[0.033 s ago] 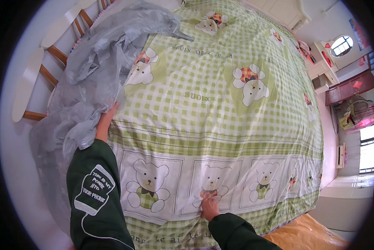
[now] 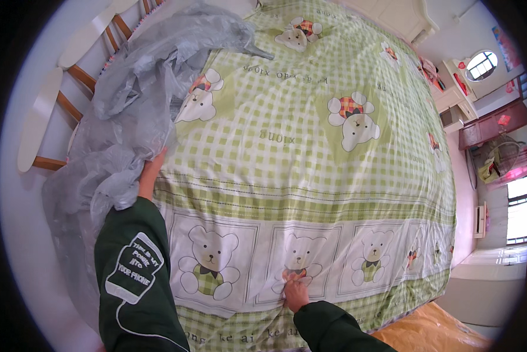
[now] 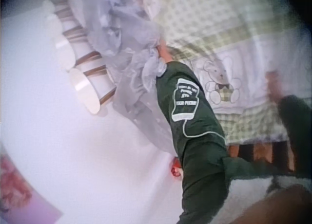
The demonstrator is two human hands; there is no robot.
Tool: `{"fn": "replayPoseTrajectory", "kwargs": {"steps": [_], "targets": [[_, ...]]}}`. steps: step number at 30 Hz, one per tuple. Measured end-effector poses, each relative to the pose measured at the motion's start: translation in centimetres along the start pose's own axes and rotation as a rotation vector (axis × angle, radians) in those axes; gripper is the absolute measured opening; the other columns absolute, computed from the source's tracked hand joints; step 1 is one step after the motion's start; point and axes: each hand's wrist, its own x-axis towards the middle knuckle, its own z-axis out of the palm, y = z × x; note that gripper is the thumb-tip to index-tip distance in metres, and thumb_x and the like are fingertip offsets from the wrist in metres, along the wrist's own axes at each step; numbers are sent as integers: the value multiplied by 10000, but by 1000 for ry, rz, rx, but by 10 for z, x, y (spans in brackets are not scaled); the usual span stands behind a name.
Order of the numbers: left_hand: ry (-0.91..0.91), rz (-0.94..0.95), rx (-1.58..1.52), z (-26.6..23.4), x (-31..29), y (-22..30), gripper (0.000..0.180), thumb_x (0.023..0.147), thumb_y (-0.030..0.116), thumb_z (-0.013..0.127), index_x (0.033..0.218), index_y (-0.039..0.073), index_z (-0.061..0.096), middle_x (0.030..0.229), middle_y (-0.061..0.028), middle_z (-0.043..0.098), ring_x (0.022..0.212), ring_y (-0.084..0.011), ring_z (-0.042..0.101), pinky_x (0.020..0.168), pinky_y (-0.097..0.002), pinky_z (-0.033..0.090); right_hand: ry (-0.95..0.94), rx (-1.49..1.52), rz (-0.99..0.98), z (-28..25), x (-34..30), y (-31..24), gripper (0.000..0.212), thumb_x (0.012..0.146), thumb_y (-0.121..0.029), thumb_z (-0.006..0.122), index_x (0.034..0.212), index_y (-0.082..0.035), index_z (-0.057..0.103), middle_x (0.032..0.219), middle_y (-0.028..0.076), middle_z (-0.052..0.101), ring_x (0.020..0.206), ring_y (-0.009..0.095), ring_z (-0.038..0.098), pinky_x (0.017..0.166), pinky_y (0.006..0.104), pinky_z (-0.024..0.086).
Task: The person smooths and arranges multiple bed linens on a bed, including a striped sheet, a black-and-white striped sheet, and a green checkered sheet with bear graphics. They pull, fold, and tuck the linens to cover the mattress evenly.
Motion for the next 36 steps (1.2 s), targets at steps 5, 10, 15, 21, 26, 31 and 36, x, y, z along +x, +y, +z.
{"fn": "replayPoseTrajectory", "kwargs": {"steps": [5,10,15,21,26,31,36], "targets": [[47,-57,198,12,3,-28,422,832,350,616,1102,26,593,1131,-247,592,1041,-365,562,859,-423,447,5,-95,52,-4,0,-3,136,750,-158,646,846,-99,570,829,79,636,795,224,640,602,332,482],[76,-114,383,38,22,-58,369,837,340,607,1015,17,615,1046,-256,620,970,-379,589,832,-436,455,-27,-8,100,-10,-2,-5,118,754,-158,630,835,-101,565,802,62,617,785,222,628,607,340,476],[319,69,282,39,-5,-37,319,874,284,570,1006,-4,606,1016,-257,629,957,-386,594,854,-446,442,-7,-50,2,-9,-2,-2,110,750,-154,624,812,-96,554,810,80,619,787,227,625,612,346,476],[115,508,233,35,-115,27,411,942,139,477,1319,-20,440,1323,-219,491,1249,-359,434,1037,-406,343,49,-31,78,-2,1,-6,92,754,-148,620,801,-103,555,794,72,627,774,227,627,616,336,478],[11,525,703,4,-148,25,462,963,211,439,1374,5,393,1404,-194,420,1313,-341,357,1093,-420,285,46,-75,109,-9,-3,-9,101,757,-152,623,817,-107,556,772,58,626,768,218,629,623,333,482],[0,416,628,-17,-185,-18,461,964,223,428,1370,6,398,1403,-191,423,1309,-338,362,1094,-418,286,-30,-68,50,-10,-3,-5,113,766,-170,621,834,-107,556,803,68,626,782,215,629,639,336,494],[1,242,555,-16,-207,-65,461,965,234,418,1366,8,403,1401,-188,427,1305,-335,366,1095,-416,287,-7,-68,65,6,1,-4,147,773,-198,614,858,-97,549,836,83,626,801,233,625,637,343,499]]}}
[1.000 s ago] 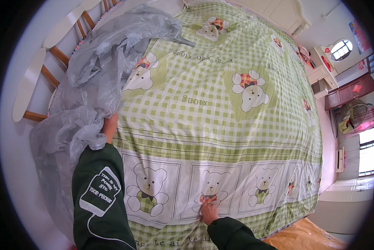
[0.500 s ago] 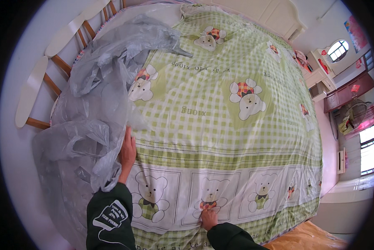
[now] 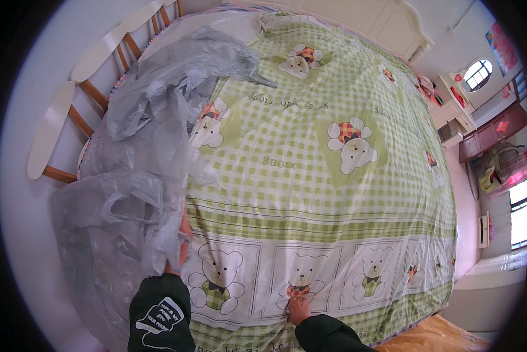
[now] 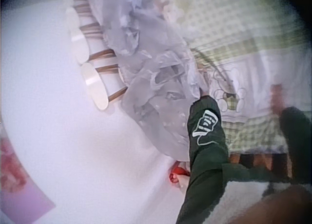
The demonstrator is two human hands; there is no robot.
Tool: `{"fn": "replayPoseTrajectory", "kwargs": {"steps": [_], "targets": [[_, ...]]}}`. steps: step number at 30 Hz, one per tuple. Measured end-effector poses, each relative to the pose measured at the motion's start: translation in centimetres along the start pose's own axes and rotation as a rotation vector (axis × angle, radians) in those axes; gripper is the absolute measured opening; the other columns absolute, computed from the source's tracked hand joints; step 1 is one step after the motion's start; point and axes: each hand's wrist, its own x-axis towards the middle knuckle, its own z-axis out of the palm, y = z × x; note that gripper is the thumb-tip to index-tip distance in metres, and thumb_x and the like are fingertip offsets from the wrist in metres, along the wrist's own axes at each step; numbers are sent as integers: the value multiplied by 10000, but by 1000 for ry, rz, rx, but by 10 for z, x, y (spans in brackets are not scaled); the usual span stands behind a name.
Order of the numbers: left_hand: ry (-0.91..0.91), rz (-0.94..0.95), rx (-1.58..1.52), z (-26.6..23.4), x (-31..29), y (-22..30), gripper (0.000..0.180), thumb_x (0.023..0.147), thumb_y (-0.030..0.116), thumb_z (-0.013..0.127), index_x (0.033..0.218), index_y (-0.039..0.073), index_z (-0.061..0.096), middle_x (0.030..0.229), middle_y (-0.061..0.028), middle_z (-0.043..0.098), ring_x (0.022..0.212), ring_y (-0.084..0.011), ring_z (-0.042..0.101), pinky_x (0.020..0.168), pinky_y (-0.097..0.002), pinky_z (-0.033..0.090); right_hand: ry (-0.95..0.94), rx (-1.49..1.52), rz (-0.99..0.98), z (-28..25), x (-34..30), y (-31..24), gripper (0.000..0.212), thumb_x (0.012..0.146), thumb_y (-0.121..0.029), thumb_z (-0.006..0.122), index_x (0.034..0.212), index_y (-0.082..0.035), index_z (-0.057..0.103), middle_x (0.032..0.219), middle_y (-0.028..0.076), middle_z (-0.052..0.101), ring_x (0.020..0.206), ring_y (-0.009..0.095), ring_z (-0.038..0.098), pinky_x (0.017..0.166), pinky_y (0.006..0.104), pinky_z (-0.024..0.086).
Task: The person smooths and arranges multiple bed linens on a bed, including a striped sheet, a black-and-white striped sheet, and a green checkered sheet with bear graphics. They pull, fold, and tuck the linens to cover the mattress evenly.
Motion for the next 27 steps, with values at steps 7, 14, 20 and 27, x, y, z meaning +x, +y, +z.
{"fn": "replayPoseTrajectory", "kwargs": {"steps": [7,14,20,27], "targets": [[-4,-128,-67,37,4,-12,462,966,251,403,1360,10,411,1399,-183,431,1300,-331,372,1096,-413,287,-26,-47,7,3,-1,-1,139,780,-185,598,861,-86,544,826,89,625,792,243,626,623,344,495],[17,-164,-99,54,27,-10,465,967,267,388,1355,12,419,1397,-179,436,1294,-327,378,1098,-411,288,-113,53,-5,-17,-4,2,496,595,-323,812,899,-55,526,883,114,615,846,256,624,649,370,505],[30,-188,-119,69,48,-9,468,968,281,376,1350,14,425,1396,-175,440,1290,-324,383,1099,-408,289,-124,58,-37,-26,-6,5,554,565,-344,837,906,-40,526,880,117,611,846,267,629,672,370,510],[44,-200,-143,89,70,-6,474,969,297,361,1344,16,433,1394,-170,444,1284,-319,389,1100,-406,289,-168,106,-92,-28,-3,12,546,611,-295,802,974,11,533,863,139,627,807,283,645,683,370,518]]}}
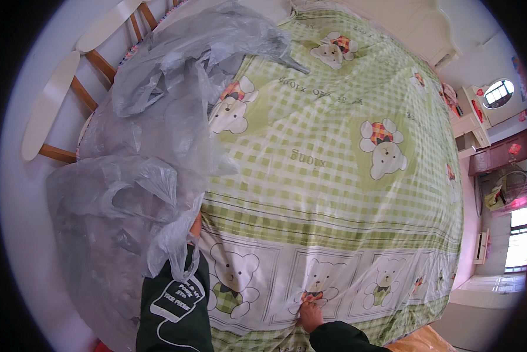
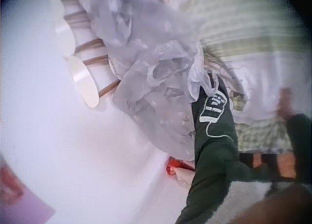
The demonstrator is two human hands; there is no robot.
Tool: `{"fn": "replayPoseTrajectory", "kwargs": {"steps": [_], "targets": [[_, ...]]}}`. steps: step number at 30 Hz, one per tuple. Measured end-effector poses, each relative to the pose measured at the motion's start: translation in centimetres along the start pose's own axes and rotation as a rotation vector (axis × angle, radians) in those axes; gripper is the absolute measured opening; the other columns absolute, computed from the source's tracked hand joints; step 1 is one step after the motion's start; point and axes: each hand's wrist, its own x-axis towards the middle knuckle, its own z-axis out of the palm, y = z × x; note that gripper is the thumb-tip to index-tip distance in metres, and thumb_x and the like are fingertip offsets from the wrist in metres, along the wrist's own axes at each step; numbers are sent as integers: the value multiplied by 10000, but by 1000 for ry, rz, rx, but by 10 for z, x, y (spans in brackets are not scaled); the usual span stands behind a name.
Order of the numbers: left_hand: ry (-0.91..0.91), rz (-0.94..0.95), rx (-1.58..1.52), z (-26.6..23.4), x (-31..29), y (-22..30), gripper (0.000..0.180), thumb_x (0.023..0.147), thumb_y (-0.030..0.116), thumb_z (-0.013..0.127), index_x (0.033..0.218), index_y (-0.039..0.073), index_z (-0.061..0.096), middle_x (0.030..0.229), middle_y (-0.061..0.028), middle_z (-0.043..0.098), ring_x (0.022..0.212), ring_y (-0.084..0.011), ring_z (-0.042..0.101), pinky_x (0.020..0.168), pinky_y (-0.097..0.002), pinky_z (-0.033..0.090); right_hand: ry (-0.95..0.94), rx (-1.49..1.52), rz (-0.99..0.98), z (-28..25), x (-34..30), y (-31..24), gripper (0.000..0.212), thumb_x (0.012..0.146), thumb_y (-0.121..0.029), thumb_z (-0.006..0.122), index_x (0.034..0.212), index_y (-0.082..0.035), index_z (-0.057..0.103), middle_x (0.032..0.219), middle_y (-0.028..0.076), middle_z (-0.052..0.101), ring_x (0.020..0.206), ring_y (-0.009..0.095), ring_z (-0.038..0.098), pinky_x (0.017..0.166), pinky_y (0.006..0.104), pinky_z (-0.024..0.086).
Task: The person smooths and arranges multiple bed linens on a bed, including a striped sheet, a black-and-white striped sheet, and a green checkered sheet with bear graphics. They pull, fold, and tuck the linens to cover the mattress evenly.
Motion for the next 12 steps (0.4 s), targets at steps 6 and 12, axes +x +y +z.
{"fn": "replayPoseTrajectory", "kwargs": {"steps": [6,12], "targets": [[48,-4,-149,10,22,11,480,970,311,348,1340,18,439,1392,-166,448,1280,-316,395,1101,-403,290,-57,201,-63,7,-5,16,575,674,-295,766,1071,36,514,958,210,619,886,349,626,735,419,518],[-33,-143,-171,11,28,20,551,940,395,371,1348,31,430,1399,-155,444,1291,-298,384,1109,-376,285,-1069,635,-407,-64,57,42,395,870,-392,631,939,-3,632,790,130,644,714,225,632,652,354,486]]}}
